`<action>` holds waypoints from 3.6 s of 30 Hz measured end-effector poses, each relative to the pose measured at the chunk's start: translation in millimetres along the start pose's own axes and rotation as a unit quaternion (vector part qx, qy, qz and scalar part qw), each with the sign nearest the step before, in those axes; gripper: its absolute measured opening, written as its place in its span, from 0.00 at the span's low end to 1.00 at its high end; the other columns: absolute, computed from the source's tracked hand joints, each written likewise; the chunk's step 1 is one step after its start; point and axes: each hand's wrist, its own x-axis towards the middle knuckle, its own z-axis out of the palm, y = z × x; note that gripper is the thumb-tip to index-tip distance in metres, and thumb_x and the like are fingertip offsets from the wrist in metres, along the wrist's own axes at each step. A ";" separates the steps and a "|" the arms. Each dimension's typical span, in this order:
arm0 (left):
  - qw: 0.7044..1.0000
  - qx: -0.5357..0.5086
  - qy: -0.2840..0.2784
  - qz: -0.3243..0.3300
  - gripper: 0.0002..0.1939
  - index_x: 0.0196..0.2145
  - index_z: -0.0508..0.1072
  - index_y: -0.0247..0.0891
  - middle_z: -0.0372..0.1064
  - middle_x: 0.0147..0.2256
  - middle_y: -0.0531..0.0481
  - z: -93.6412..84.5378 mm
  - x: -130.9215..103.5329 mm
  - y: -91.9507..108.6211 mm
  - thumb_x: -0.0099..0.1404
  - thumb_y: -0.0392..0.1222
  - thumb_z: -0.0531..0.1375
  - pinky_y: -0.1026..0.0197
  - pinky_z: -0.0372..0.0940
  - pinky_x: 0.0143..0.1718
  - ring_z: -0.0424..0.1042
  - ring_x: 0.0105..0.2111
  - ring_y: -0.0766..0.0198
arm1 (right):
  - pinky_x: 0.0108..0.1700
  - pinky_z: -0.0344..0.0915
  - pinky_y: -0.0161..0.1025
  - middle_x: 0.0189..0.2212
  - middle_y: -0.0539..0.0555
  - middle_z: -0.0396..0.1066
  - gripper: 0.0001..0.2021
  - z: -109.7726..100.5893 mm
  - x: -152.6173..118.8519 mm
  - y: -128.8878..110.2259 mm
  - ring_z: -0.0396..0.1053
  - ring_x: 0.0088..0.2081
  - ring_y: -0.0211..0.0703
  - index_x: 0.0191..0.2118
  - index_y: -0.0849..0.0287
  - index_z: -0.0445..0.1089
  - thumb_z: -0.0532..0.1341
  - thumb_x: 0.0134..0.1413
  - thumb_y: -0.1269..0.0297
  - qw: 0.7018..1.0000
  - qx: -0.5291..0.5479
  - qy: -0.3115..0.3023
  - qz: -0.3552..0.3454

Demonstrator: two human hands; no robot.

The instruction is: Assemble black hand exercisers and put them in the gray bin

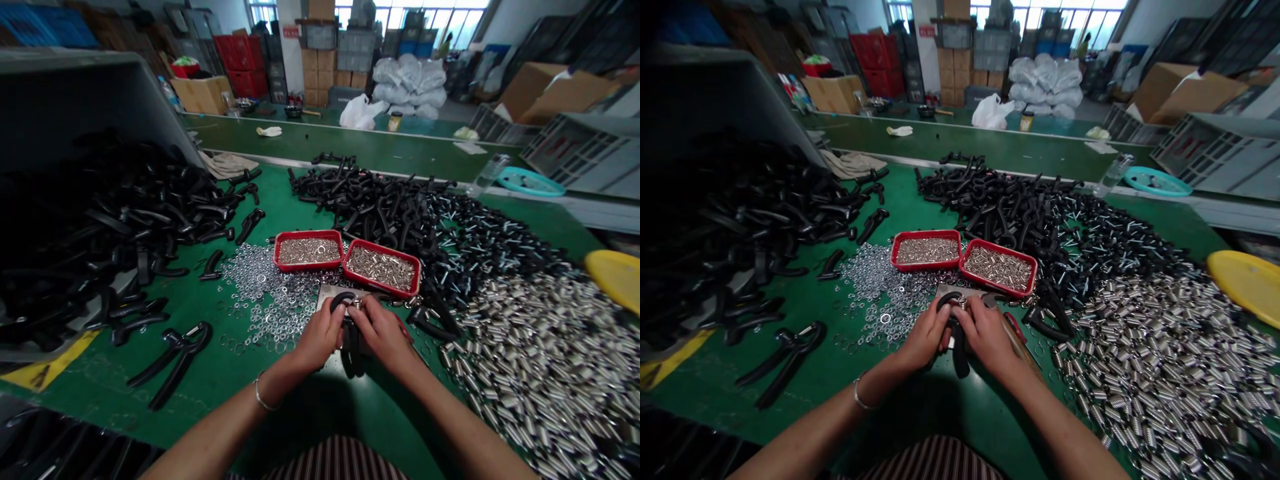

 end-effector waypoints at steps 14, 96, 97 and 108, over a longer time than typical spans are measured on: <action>0.908 0.385 -0.149 0.075 0.33 0.49 0.68 0.35 0.75 0.37 0.37 -33.5 -20.6 7.7 0.62 0.68 0.56 0.53 0.65 0.40 0.76 0.38 0.44 | 0.41 0.65 0.39 0.35 0.52 0.74 0.13 -0.6 -22.1 -10.5 0.70 0.37 0.45 0.38 0.56 0.70 0.53 0.66 0.54 0.981 0.153 -0.120 0.014; 0.812 0.507 -0.025 0.287 0.12 0.48 0.72 0.40 0.70 0.47 0.42 -16.6 -1.8 -26.0 0.73 0.44 0.52 0.46 0.60 0.51 0.66 0.49 0.50 | 0.38 0.65 0.45 0.37 0.64 0.74 0.12 -40.3 -35.0 52.3 0.71 0.42 0.59 0.42 0.62 0.66 0.61 0.62 0.57 0.882 -0.459 -0.104 0.024; 0.820 0.498 -0.020 0.281 0.14 0.51 0.71 0.41 0.69 0.50 0.42 -17.6 -7.8 -24.0 0.72 0.47 0.54 0.45 0.59 0.53 0.64 0.52 0.49 | 0.39 0.65 0.45 0.38 0.65 0.74 0.12 -37.3 -37.0 50.6 0.71 0.43 0.59 0.43 0.63 0.67 0.61 0.62 0.59 0.877 -0.468 -0.104 0.016; 0.827 0.469 -0.095 0.294 0.19 0.58 0.66 0.41 0.64 0.59 0.42 -37.3 -7.4 -19.0 0.71 0.44 0.54 0.48 0.62 0.55 0.66 0.55 0.51 | 0.46 0.64 0.45 0.39 0.62 0.70 0.07 -53.1 -52.7 68.2 0.68 0.43 0.54 0.41 0.60 0.65 0.57 0.58 0.64 0.946 -0.322 -0.007 -0.033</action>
